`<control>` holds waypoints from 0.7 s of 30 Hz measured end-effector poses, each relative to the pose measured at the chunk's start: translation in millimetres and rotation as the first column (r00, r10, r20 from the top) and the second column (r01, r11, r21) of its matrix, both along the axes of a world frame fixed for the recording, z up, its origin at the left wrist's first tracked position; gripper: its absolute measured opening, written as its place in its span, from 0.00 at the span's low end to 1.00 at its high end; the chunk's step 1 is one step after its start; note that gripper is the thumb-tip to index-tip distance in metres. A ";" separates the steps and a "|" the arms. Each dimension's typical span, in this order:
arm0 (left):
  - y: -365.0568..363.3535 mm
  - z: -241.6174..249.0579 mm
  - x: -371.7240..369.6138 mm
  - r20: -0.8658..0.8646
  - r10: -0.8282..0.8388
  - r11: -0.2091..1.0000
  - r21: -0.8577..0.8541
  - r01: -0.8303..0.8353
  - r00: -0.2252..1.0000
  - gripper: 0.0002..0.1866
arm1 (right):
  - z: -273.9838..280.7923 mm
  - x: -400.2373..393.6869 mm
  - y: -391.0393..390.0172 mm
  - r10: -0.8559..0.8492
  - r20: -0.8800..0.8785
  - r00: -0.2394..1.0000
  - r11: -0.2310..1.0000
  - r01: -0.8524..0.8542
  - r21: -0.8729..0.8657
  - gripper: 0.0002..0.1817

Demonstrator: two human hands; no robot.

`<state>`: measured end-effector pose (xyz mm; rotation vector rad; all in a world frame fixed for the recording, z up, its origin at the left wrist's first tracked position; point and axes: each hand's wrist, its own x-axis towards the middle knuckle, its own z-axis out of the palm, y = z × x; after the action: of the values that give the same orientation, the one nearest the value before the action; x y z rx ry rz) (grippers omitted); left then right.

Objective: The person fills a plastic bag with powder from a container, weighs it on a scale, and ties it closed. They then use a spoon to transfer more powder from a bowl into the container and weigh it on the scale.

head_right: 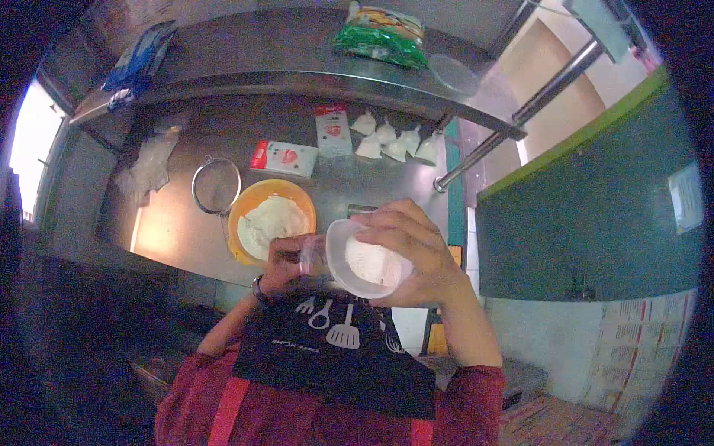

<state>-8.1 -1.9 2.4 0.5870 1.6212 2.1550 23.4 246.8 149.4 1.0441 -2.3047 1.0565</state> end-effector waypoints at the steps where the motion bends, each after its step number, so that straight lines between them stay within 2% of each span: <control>1: 0.8 3.5 0.7 -0.005 -0.020 0.998 0.057 0.020 1.000 0.24 | 4.3 -3.7 -2.5 0.033 0.032 0.999 0.998 -0.035 0.043 0.41; 3: -0.4 10.9 2.3 -0.007 -0.023 0.992 0.121 0.023 1.000 0.25 | 15.0 -9.2 -7.0 0.072 0.042 0.997 0.993 -0.076 0.093 0.40; 5: -2.2 15.9 3.1 -0.024 -0.009 0.998 -0.065 0.007 1.000 0.25 | 18.9 -14.4 -10.7 0.104 0.054 0.993 0.984 -0.111 0.140 0.40; 9: 1.0 -2.7 3.2 0.001 -0.008 0.999 0.052 0.008 1.000 0.25 | 22.8 -18.4 -15.8 0.151 0.081 0.985 0.966 -0.164 0.202 0.37; 15: 1.8 -6.4 4.8 0.052 -0.005 0.999 0.034 0.003 0.999 0.25 | 28.4 -22.3 -24.5 0.153 0.103 0.983 0.953 -0.175 0.247 0.34; 21: 4.8 -19.4 3.3 -0.030 0.017 1.000 0.007 -0.017 0.999 0.22 | 31.1 -24.1 -31.1 0.166 0.093 0.982 0.939 -0.186 0.289 0.33</control>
<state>-4.8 2.9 -17.1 0.6131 1.6408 2.1752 -0.7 215.7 180.5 1.3711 -2.5176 0.8342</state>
